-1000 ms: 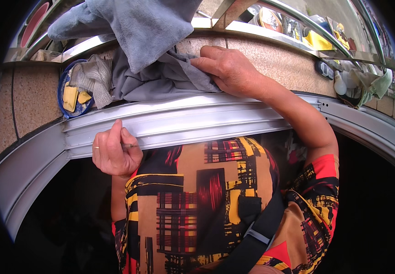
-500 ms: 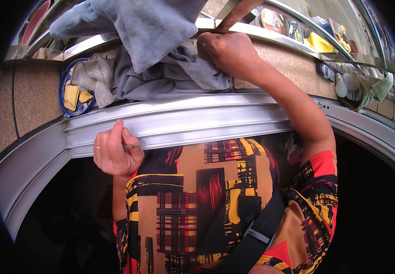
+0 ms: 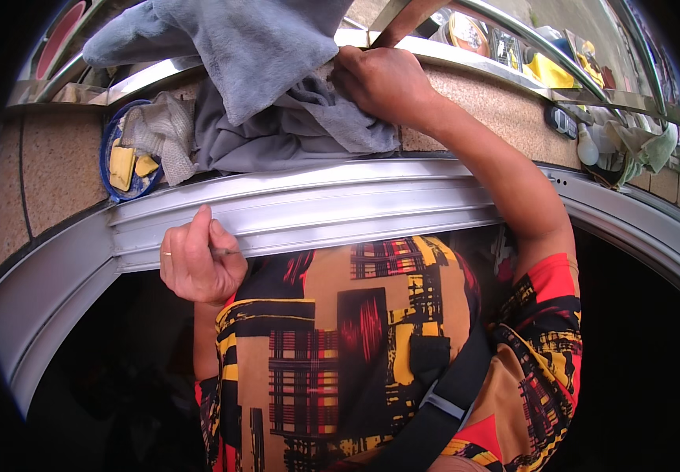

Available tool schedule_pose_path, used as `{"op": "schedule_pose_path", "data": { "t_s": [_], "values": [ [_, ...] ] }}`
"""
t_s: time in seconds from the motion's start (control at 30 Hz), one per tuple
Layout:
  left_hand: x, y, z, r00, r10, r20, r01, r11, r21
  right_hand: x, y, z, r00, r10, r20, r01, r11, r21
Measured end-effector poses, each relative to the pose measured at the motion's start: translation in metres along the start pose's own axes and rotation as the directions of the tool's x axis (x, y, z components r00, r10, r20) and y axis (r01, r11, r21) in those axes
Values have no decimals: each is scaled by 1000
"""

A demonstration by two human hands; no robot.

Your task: The person cleans the tracks of a window frame by using a small stick to scrape out debris, wiping the surfaces with a cloth, and applying a liquid from a small syringe into the mechanism.

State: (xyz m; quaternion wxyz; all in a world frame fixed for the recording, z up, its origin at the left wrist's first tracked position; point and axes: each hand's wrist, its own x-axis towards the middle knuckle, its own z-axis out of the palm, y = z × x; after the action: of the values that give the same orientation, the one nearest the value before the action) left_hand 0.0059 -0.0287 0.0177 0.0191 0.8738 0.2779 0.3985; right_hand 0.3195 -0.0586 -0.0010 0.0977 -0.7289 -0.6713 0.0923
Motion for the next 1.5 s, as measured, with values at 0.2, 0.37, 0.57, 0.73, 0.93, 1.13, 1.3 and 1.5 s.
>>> {"op": "schedule_pose_path", "data": {
  "t_s": [0.2,0.37,0.57,0.73,0.93,1.13,1.3,1.5],
  "values": [
    [0,-1,-1,1000,3,0,-3,1000,-1,-20,8,7,984,-55,-169,39,994,-98],
    [0,0,-1,1000,16,-1,-16,1000,11,-23,13,2,955,-227,-190,173,948,-266],
    [0,-1,-1,1000,30,-2,-30,999,-16,-23,14,3,922,-338,-191,276,916,-292],
    [-1,4,-1,1000,22,3,-21,1000,-22,-23,16,3,950,-263,-168,198,925,-324],
    [0,10,0,1000,31,-3,-31,999,-10,-28,3,-5,995,-63,-79,20,889,-458],
    [-2,12,-1,1000,26,0,-26,1000,-9,-44,11,-9,993,-100,-64,56,870,-490],
    [-2,12,-1,999,32,-5,-32,999,-5,-62,20,-10,984,-128,-126,46,856,-514],
    [-2,12,1,999,39,-16,-39,999,-18,-63,27,-12,990,-88,-114,15,851,-525]
  ]
}}
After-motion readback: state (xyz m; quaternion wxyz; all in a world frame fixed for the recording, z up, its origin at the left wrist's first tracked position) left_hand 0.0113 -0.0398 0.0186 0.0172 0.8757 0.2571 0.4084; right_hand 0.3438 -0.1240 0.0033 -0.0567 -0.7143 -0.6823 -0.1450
